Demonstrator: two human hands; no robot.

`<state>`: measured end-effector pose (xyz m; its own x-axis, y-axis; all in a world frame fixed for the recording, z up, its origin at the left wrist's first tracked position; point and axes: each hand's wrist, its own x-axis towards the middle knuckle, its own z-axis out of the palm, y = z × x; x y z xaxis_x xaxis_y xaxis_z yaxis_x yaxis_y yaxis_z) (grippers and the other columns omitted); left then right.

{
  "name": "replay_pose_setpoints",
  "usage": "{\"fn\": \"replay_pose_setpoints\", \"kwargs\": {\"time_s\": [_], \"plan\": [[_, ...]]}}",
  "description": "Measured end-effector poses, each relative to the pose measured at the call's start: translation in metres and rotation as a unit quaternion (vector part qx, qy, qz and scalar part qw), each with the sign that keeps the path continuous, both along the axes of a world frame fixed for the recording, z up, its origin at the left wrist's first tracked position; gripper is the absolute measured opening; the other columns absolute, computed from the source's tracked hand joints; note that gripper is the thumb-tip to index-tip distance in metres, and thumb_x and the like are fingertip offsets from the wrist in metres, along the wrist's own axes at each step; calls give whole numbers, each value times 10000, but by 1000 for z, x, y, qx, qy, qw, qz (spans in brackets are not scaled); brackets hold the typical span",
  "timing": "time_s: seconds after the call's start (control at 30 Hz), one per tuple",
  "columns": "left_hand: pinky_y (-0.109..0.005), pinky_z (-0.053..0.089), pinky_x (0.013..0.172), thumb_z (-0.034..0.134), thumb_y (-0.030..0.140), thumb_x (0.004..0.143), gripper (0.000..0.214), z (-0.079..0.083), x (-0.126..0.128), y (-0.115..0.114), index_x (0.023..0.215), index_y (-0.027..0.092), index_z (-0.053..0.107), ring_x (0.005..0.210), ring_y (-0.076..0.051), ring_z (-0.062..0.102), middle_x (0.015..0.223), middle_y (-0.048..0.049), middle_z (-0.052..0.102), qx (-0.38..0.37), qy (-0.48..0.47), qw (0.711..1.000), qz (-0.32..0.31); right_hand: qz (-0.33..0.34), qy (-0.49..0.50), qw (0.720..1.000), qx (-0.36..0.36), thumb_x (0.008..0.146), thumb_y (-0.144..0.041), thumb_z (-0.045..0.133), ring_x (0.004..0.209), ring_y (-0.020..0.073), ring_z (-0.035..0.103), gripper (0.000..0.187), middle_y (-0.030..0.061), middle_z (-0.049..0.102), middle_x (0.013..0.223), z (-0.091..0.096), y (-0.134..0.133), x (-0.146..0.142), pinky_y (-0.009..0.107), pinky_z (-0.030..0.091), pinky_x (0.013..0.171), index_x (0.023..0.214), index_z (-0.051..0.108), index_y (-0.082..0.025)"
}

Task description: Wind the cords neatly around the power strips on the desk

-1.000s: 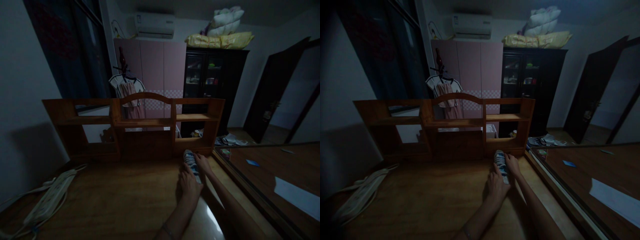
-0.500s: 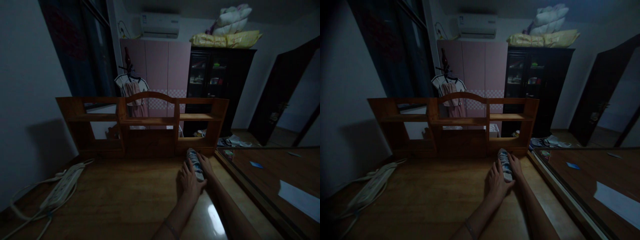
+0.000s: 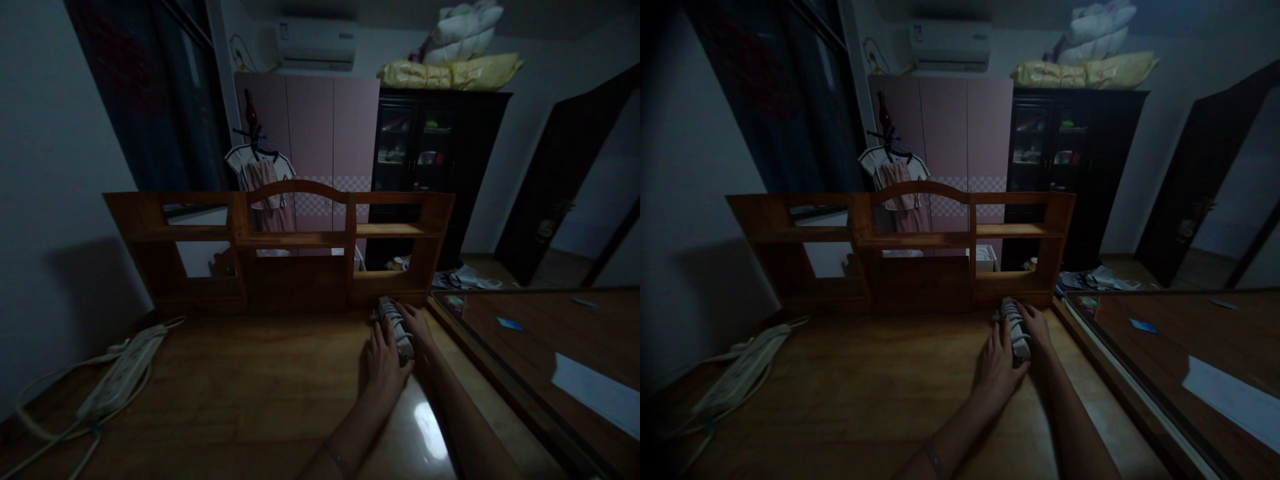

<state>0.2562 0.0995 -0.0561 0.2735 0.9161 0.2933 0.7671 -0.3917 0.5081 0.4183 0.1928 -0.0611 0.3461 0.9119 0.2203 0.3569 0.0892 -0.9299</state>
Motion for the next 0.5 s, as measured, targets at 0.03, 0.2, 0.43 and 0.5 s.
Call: {"fn": "replay_pose_setpoints", "kwargs": {"time_s": [0.03,0.2,0.43,0.5], "plan": [[-463,353,1077,757,417,690,1067,0,0,0,1530,237,124,1371,-363,335,1571,-160,228,6,2,1000,-1,-3,4,1000,-1,928,-382,575,969,199,637,278,61,659,1084,1,-1,0,411,512,870,1060,637,-146],[-455,359,1076,786,430,670,1116,1,2,-1,1531,214,109,1372,-360,339,1572,-181,212,20,6,1000,-1,-11,28,1000,9,927,-427,563,983,202,641,318,61,677,1070,7,-7,-2,419,491,899,1039,648,-142],[-452,304,1128,708,466,739,1018,10,-11,-18,1522,109,163,1418,-344,266,1563,-199,233,5,12,1000,-21,-8,60,998,15,855,-580,530,938,246,662,495,101,731,944,20,-14,-4,348,499,837,969,705,-131],[-449,290,1142,651,453,789,929,10,-25,-30,1520,114,188,1429,-332,249,1567,-174,241,0,14,999,-38,-7,63,998,18,822,-627,515,932,270,662,582,119,738,927,24,-17,-6,330,501,810,986,715,-106]]}}
